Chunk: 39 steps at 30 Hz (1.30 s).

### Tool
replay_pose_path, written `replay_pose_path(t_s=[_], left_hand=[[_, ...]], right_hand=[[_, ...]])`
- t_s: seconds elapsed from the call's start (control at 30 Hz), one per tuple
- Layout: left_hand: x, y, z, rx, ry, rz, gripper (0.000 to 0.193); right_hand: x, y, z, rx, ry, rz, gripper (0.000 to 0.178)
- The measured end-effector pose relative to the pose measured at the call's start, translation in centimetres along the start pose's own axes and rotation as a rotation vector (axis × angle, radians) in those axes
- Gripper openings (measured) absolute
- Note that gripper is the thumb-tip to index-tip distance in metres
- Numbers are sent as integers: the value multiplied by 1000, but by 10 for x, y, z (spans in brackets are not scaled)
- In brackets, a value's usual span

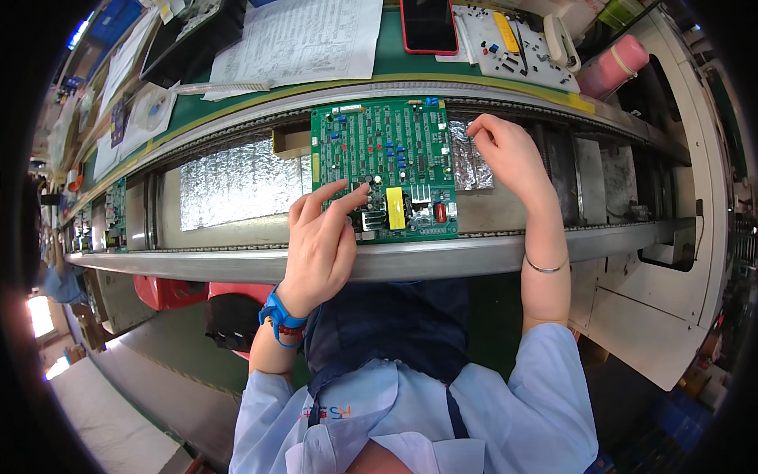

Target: The person assembles electronic components onto printed circuit boards by hand, taking components from a bin and placing them onto PCBs moving on a conveyor belt.

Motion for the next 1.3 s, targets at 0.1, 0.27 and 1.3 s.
replay_pose_path(t_s=[0.1,0.27,1.3], left_hand=[[6,1,-1,-33,-21,-29,42],[13,-4,2,8,-2,31,37],[74,-72,-26,-185,179,37,5]], right_hand=[[-1,3,-1,-46,-14,11,18],[-2,2,3,-59,-93,62,19],[-1,-19,18,-54,-169,-151,16]])
Point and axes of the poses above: each hand's wrist, its own x-axis towards the middle knuckle, its own z-axis out of the palm, y = z × x, the point moved 5 cm from there along x, towards the middle knuckle, and after that the axes turned 7 degrees about -z, right-handed, at the moved point
